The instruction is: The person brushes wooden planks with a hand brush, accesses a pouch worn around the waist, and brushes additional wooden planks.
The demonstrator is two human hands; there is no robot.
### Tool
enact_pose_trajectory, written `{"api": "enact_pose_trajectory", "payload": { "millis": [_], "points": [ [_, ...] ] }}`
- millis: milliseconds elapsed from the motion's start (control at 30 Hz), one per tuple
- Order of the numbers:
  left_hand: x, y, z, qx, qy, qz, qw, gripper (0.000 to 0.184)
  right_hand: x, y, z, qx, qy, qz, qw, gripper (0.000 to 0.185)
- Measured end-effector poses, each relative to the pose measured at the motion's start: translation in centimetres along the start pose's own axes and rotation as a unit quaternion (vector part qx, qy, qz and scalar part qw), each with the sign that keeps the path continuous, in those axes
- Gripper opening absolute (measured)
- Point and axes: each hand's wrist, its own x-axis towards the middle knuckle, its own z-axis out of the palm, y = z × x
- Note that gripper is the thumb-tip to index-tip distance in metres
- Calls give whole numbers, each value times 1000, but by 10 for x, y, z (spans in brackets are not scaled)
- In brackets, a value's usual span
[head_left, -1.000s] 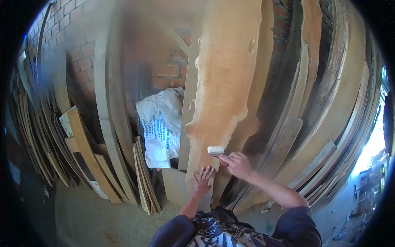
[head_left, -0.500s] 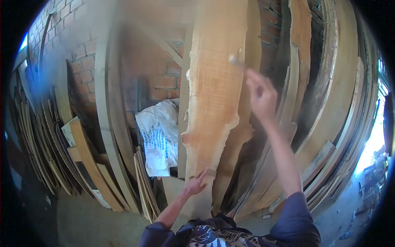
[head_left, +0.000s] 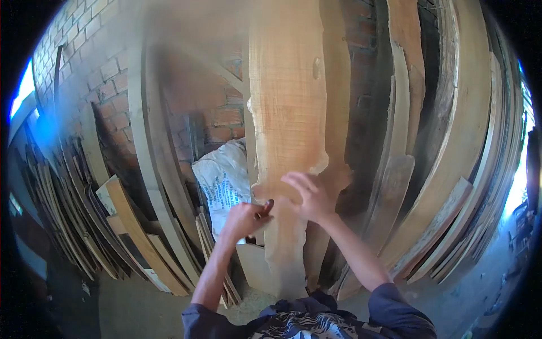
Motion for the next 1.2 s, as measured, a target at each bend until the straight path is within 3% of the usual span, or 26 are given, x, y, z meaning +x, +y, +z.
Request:
{"api": "enact_pose_trajectory", "payload": {
  "millis": [33,133,167,267,333,467,533,600,733,800,933,967,1000,1100,1167,1200],
  "points": [
    [11,-4,-10,5,22,17,1000,23,-11,31,18,-28,-19,41,999,74],
    [58,1,-52,-6,102,33,994,17,-25,47,44,-121,-62,87,987,96],
    [74,4,-69,-18,150,77,986,20,-35,60,58,-134,-118,67,982,119],
    [124,30,-116,-45,307,219,925,40,-38,62,69,-194,-161,86,964,125],
    [160,41,-140,-11,357,298,885,46,-40,67,78,-208,-143,80,964,131],
    [194,34,-125,-82,280,211,933,55,-41,68,76,-202,-136,78,967,131],
    [197,-9,-89,-2,224,240,945,61,-43,70,75,-196,-137,77,968,132],
    [163,-22,-53,-21,231,255,939,71,-43,73,77,-186,-135,82,970,134],
    [71,-47,-1,-78,69,148,984,76,-47,82,82,-169,-138,82,973,136],
    [42,-46,4,-102,-85,67,989,79,-48,85,82,-167,-131,72,975,136],
    [55,-75,11,-89,-76,115,986,48,-47,84,83,-192,-121,56,972,134],
    [71,-54,-13,-161,-64,47,984,30,-48,83,83,-195,-114,57,972,135],
    [90,-52,-32,-94,-49,52,993,24,-47,82,83,-181,-117,64,974,135],
    [140,-13,-97,-44,6,133,990,19,-47,84,85,-154,-122,82,977,138],
    [170,11,-131,-42,50,86,994,19,-45,80,82,-163,-122,88,975,139],
    [183,18,-143,-33,95,110,989,19,-45,78,81,-168,-122,91,974,140]
  ]
}}
